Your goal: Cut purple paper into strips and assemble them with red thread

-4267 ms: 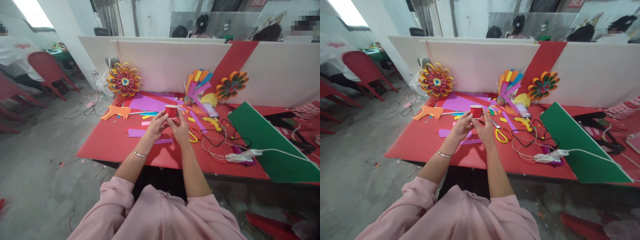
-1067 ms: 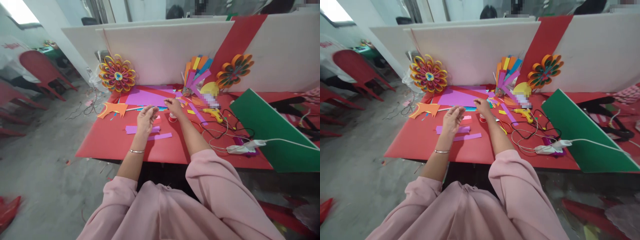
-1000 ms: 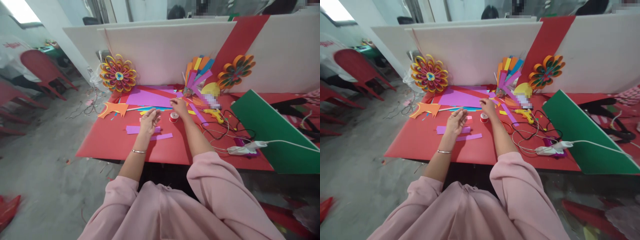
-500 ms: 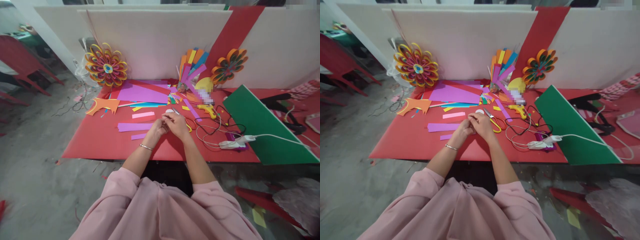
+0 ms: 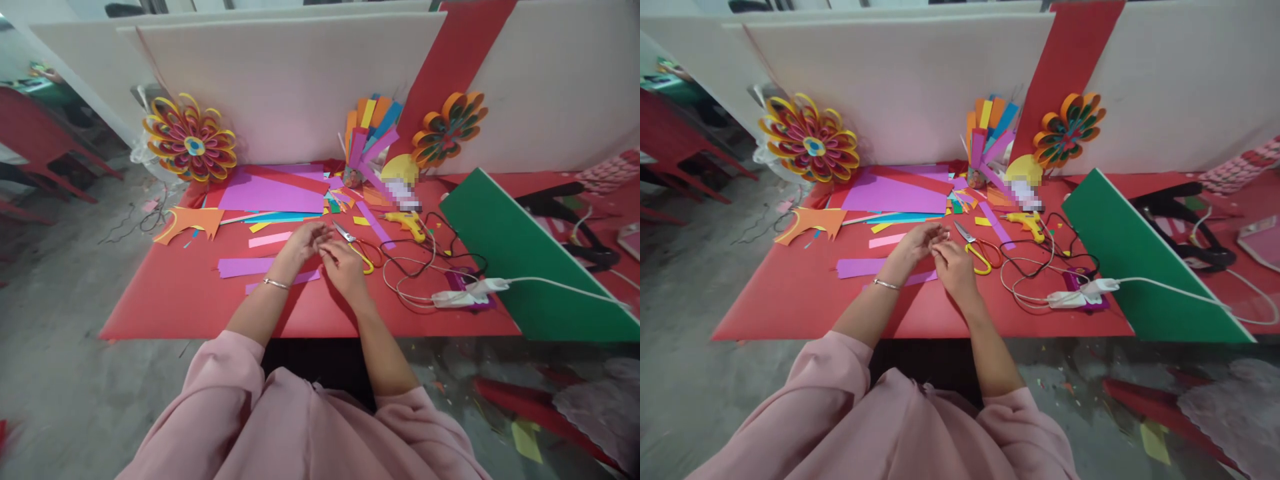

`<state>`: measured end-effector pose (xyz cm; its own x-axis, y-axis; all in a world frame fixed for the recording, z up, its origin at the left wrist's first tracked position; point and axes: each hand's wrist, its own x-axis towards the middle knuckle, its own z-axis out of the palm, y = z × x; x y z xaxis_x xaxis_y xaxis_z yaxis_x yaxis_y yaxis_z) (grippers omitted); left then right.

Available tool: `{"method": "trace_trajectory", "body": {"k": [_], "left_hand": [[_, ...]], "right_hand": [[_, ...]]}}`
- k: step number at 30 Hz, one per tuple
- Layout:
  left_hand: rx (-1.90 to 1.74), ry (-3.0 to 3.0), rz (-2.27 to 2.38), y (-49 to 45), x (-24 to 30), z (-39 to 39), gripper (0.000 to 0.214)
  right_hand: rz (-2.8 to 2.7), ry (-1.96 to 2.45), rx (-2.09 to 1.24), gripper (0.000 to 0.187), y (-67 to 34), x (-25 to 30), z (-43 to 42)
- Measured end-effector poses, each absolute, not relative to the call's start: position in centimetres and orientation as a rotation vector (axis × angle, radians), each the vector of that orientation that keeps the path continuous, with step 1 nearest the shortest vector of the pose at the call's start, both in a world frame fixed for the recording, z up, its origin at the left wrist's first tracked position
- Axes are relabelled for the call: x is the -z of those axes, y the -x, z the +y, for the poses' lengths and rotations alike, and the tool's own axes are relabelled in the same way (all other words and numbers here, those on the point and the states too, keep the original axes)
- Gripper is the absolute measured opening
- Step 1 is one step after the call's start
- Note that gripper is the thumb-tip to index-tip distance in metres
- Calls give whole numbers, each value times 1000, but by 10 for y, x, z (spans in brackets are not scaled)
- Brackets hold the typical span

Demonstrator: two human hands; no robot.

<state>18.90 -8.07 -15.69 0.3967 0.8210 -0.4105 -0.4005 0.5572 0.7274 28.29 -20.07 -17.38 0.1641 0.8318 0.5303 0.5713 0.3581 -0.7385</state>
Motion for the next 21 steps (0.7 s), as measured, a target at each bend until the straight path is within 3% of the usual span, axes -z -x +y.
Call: {"method": "trace_trajectory", "body": {"k": [4,21], "left_hand": [[-800,-493,910,-180,156,-82,9],[-636,-592,914,-184,165,-120,12]], "right_hand": [[-1527,1288,-330,23,-281,177,-209],[-1743,1469,100,19,-272,180,-247]]}}
